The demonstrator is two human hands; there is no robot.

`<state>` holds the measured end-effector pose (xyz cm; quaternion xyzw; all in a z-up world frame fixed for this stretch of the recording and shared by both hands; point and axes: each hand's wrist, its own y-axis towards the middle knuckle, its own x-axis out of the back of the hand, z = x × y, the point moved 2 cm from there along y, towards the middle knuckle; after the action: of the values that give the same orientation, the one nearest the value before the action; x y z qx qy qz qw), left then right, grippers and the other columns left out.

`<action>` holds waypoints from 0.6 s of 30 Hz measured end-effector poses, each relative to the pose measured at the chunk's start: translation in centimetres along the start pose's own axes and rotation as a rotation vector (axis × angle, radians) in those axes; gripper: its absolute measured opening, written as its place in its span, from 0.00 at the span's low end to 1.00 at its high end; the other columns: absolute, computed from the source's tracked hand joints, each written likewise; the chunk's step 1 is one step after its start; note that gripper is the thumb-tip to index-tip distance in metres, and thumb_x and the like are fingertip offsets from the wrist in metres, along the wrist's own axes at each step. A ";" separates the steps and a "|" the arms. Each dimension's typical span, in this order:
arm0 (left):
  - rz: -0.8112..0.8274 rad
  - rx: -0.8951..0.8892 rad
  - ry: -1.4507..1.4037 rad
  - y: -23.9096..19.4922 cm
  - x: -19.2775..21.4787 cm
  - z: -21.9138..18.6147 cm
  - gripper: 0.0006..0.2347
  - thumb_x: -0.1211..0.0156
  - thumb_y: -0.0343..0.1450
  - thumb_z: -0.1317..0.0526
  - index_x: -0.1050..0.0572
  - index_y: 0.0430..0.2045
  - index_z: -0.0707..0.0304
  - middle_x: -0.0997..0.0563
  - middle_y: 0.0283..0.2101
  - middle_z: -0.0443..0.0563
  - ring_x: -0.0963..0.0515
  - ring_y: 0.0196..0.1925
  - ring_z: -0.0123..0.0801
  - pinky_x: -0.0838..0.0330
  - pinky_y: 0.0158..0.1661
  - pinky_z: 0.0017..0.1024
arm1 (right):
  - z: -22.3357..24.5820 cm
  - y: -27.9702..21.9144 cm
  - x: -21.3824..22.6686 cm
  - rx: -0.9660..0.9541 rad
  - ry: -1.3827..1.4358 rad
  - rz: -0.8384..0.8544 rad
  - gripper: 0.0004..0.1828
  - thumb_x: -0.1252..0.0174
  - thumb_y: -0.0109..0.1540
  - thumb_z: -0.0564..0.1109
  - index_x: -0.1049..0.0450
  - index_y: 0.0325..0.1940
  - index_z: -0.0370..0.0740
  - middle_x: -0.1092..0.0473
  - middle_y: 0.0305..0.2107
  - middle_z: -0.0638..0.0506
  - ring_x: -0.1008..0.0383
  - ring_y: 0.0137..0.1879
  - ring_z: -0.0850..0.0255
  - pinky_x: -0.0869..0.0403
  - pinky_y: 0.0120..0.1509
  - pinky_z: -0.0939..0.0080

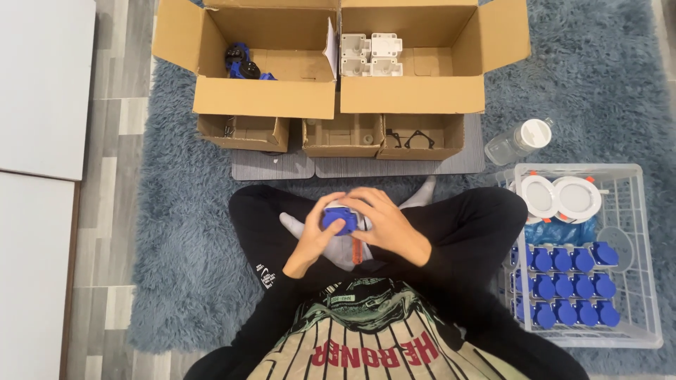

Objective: Assembling plastic electrical boxes by fitting components together and tightening screws with a screwdriver.

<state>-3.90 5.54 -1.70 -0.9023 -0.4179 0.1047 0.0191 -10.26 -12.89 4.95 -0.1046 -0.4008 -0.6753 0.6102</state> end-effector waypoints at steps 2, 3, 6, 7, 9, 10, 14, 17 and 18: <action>-0.064 0.016 -0.007 0.0 0.7 -0.4 0.29 0.27 0.72 0.51 0.27 0.69 0.61 0.22 0.64 0.54 0.26 0.65 0.37 0.32 0.66 0.38 | -0.5 2.0 0.8 -0.003 0.078 0.076 0.41 0.20 0.51 0.51 0.23 0.66 0.39 0.25 0.56 0.37 0.25 0.67 0.37 0.27 0.70 0.38; -0.132 0.039 -0.013 -0.3 1.0 -0.6 0.28 0.25 0.71 0.53 0.26 0.67 0.59 0.22 0.62 0.52 0.26 0.62 0.36 0.32 0.66 0.37 | -0.7 2.8 1.2 -0.008 0.162 0.155 0.45 0.19 0.54 0.61 0.25 0.68 0.37 0.26 0.60 0.33 0.27 0.69 0.34 0.28 0.73 0.35; -0.212 0.068 -0.049 -1.3 2.3 0.6 0.27 0.23 0.69 0.52 0.23 0.63 0.59 0.21 0.58 0.52 0.25 0.58 0.34 0.30 0.63 0.34 | 0.4 7.9 4.9 -0.031 0.145 0.168 0.38 0.28 0.63 0.63 0.24 0.68 0.36 0.27 0.62 0.32 0.29 0.72 0.36 0.31 0.77 0.36; -0.209 0.068 -0.050 -1.4 2.7 1.1 0.27 0.23 0.69 0.52 0.23 0.63 0.59 0.21 0.58 0.52 0.25 0.58 0.34 0.30 0.63 0.34 | 0.6 9.4 5.7 -0.033 0.142 0.166 0.38 0.28 0.63 0.63 0.24 0.68 0.36 0.27 0.62 0.32 0.29 0.72 0.36 0.31 0.77 0.36; -0.266 0.076 -0.082 -1.5 3.5 2.1 0.26 0.24 0.70 0.53 0.23 0.63 0.57 0.21 0.56 0.48 0.24 0.55 0.29 0.28 0.59 0.29 | 0.8 12.2 6.9 -0.101 -0.077 0.351 0.30 0.44 0.75 0.59 0.24 0.67 0.30 0.26 0.61 0.29 0.27 0.71 0.34 0.29 0.74 0.36; -0.264 0.074 -0.081 -1.6 3.6 2.2 0.26 0.24 0.70 0.53 0.23 0.63 0.57 0.21 0.56 0.48 0.24 0.55 0.29 0.28 0.59 0.29 | 1.0 13.3 6.7 -0.101 -0.078 0.348 0.30 0.44 0.75 0.59 0.24 0.67 0.30 0.26 0.61 0.29 0.27 0.71 0.34 0.29 0.74 0.36; -0.315 0.089 -0.156 -1.6 4.2 3.0 0.25 0.25 0.71 0.52 0.23 0.63 0.56 0.21 0.53 0.50 0.23 0.52 0.27 0.22 0.54 0.28 | -1.2 16.1 3.8 -0.337 -0.151 0.707 0.40 0.70 0.78 0.65 0.32 0.75 0.30 0.33 0.68 0.26 0.32 0.75 0.32 0.33 0.76 0.33; -0.325 0.087 -0.185 -2.0 4.1 3.2 0.24 0.27 0.73 0.52 0.23 0.63 0.56 0.21 0.53 0.49 0.23 0.52 0.25 0.21 0.54 0.26 | -3.8 17.4 0.7 -0.435 -0.218 0.868 0.45 0.77 0.75 0.68 0.35 0.79 0.33 0.37 0.73 0.26 0.36 0.79 0.32 0.36 0.80 0.33; -0.323 0.079 -0.190 -2.2 4.0 3.2 0.24 0.28 0.73 0.52 0.23 0.63 0.57 0.21 0.54 0.49 0.24 0.52 0.25 0.21 0.53 0.26 | -4.5 17.8 -0.2 -0.453 -0.238 0.906 0.46 0.77 0.74 0.68 0.35 0.78 0.33 0.37 0.73 0.26 0.36 0.78 0.32 0.36 0.80 0.34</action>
<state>-3.63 9.83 -5.26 -0.8081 -0.5527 0.2012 0.0314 7.58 -14.58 9.21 -0.4730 -0.2259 -0.3967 0.7535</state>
